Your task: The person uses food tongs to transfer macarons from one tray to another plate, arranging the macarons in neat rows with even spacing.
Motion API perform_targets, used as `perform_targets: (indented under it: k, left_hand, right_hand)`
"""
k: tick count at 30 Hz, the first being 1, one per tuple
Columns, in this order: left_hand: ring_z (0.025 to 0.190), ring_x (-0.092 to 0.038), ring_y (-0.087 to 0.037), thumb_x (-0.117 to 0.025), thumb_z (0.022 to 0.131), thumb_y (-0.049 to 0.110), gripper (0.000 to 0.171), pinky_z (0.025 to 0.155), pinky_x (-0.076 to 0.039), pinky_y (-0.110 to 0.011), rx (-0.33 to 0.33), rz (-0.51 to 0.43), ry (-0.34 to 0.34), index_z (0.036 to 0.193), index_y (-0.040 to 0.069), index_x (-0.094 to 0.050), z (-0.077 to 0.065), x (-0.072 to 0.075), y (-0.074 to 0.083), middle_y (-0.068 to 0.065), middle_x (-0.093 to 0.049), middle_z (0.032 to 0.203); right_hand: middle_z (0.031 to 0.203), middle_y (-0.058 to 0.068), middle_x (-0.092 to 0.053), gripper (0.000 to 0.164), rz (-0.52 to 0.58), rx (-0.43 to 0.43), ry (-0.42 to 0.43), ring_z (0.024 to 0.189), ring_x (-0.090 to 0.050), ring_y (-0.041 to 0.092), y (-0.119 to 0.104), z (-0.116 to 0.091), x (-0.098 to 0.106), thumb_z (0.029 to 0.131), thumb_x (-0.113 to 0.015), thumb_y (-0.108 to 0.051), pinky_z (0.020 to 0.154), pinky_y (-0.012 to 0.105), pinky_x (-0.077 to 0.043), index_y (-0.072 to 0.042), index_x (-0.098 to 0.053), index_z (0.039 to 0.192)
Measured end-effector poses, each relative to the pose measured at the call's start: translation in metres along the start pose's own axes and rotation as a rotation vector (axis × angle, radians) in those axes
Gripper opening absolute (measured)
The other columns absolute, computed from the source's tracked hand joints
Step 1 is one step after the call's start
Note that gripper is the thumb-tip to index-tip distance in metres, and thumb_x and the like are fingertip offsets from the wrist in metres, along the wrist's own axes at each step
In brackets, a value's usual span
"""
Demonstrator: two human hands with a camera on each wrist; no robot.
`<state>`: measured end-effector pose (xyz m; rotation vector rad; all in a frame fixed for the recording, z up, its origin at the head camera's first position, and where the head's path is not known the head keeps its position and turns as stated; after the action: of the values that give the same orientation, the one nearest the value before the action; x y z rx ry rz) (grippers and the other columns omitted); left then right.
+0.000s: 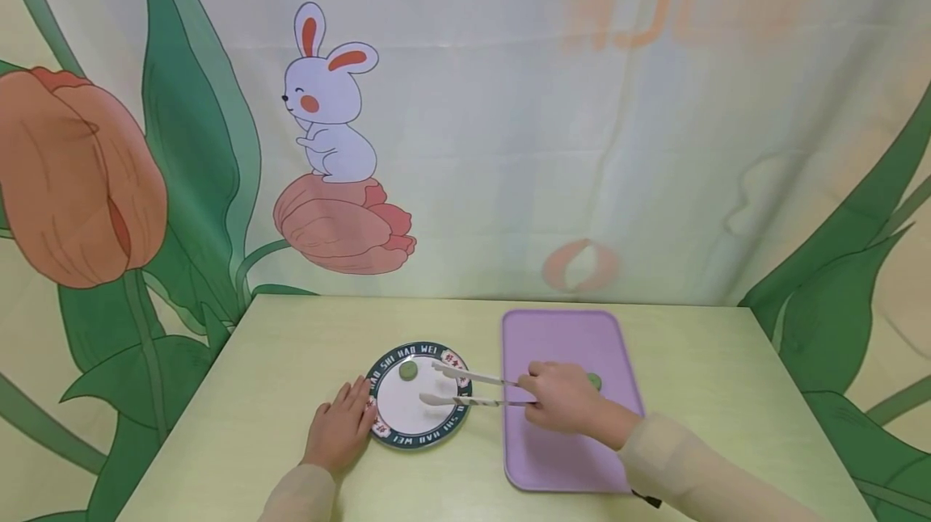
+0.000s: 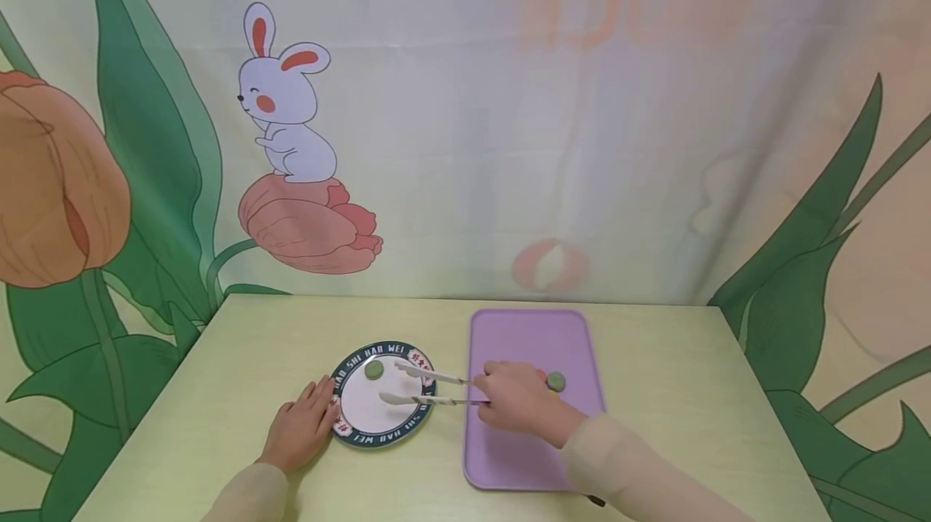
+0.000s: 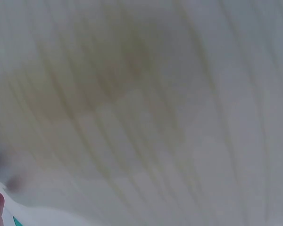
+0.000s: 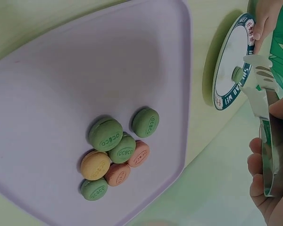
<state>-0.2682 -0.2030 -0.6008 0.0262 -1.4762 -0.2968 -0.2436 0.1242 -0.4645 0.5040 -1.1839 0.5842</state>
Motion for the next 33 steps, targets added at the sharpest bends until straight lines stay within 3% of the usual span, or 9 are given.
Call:
perform_targets:
  k: [8, 15, 19, 25, 28, 33]
  left_hand:
    - [0.13, -0.031, -0.031, -0.035, 0.093, 0.039, 0.053, 0.098, -0.03, -0.052, 0.003, -0.005, -0.004, 0.137, 0.01, -0.032, -0.001, 0.0, 0.0, -0.007, -0.032, 0.142]
    - [0.129, -0.031, -0.031, -0.036, 0.092, 0.038, 0.053, 0.097, -0.031, -0.052, 0.001, 0.001, -0.006, 0.137, 0.01, -0.033, -0.001, 0.001, 0.001, -0.007, -0.033, 0.142]
    - [0.129, -0.031, -0.031, -0.035, 0.093, 0.038, 0.053, 0.097, -0.031, -0.052, -0.002, 0.004, -0.004, 0.137, 0.01, -0.033, -0.001, 0.001, 0.001, -0.007, -0.033, 0.142]
    - [0.129, -0.032, -0.031, -0.035, 0.093, 0.038, 0.052, 0.097, -0.031, -0.052, -0.003, 0.0, -0.001, 0.137, 0.01, -0.033, -0.001, 0.002, 0.002, -0.007, -0.033, 0.142]
    - [0.129, -0.033, -0.031, -0.035, 0.093, 0.038, 0.052, 0.096, -0.032, -0.052, -0.006, 0.003, 0.007, 0.136, 0.01, -0.034, 0.0, 0.003, 0.002, -0.007, -0.034, 0.141]
    - [0.129, -0.033, -0.03, -0.036, 0.092, 0.038, 0.052, 0.096, -0.032, -0.051, -0.005, 0.007, 0.005, 0.137, 0.01, -0.034, -0.001, 0.002, 0.001, -0.007, -0.034, 0.141]
  right_hand:
    - [0.058, -0.009, -0.036, 0.01, 0.011, -0.027, 0.01, 0.048, -0.029, 0.005, 0.007, -0.01, 0.002, 0.063, -0.059, -0.019, 0.036, 0.018, -0.018, -0.017, -0.06, 0.074]
    - [0.058, -0.01, -0.039, 0.01, 0.034, -0.02, 0.072, 0.049, -0.028, 0.002, 0.014, -0.021, 0.008, 0.069, -0.063, -0.026, 0.039, 0.013, -0.021, -0.017, -0.061, 0.073]
    - [0.059, -0.012, -0.039, 0.014, 0.054, -0.015, 0.109, 0.05, -0.029, 0.001, 0.016, -0.026, 0.012, 0.067, -0.067, -0.029, 0.04, 0.012, -0.021, -0.019, -0.058, 0.07]
    - [0.058, -0.012, -0.045, 0.017, 0.061, 0.008, 0.2, 0.048, -0.028, 0.001, 0.024, -0.034, 0.011, 0.059, -0.064, -0.017, 0.039, 0.012, -0.018, -0.021, -0.061, 0.075]
    - [0.066, -0.01, -0.057, 0.025, 0.078, 0.0, 0.196, 0.05, -0.034, 0.0, 0.03, -0.039, 0.009, 0.057, -0.063, -0.014, 0.04, 0.011, -0.022, -0.019, -0.065, 0.082]
    - [0.063, -0.01, -0.052, 0.022, 0.065, -0.038, 0.159, 0.051, -0.035, 0.001, 0.038, -0.048, 0.008, 0.057, -0.065, -0.017, 0.042, 0.013, -0.025, -0.017, -0.062, 0.079]
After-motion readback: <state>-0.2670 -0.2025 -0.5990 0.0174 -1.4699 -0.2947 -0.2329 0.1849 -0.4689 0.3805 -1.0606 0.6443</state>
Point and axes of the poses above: each hand's wrist, its own z-axis towards the middle knuckle, its own x-axis out of the back of the hand, y = z × x, the point moved 4 cm from there along z, towards the middle knuckle
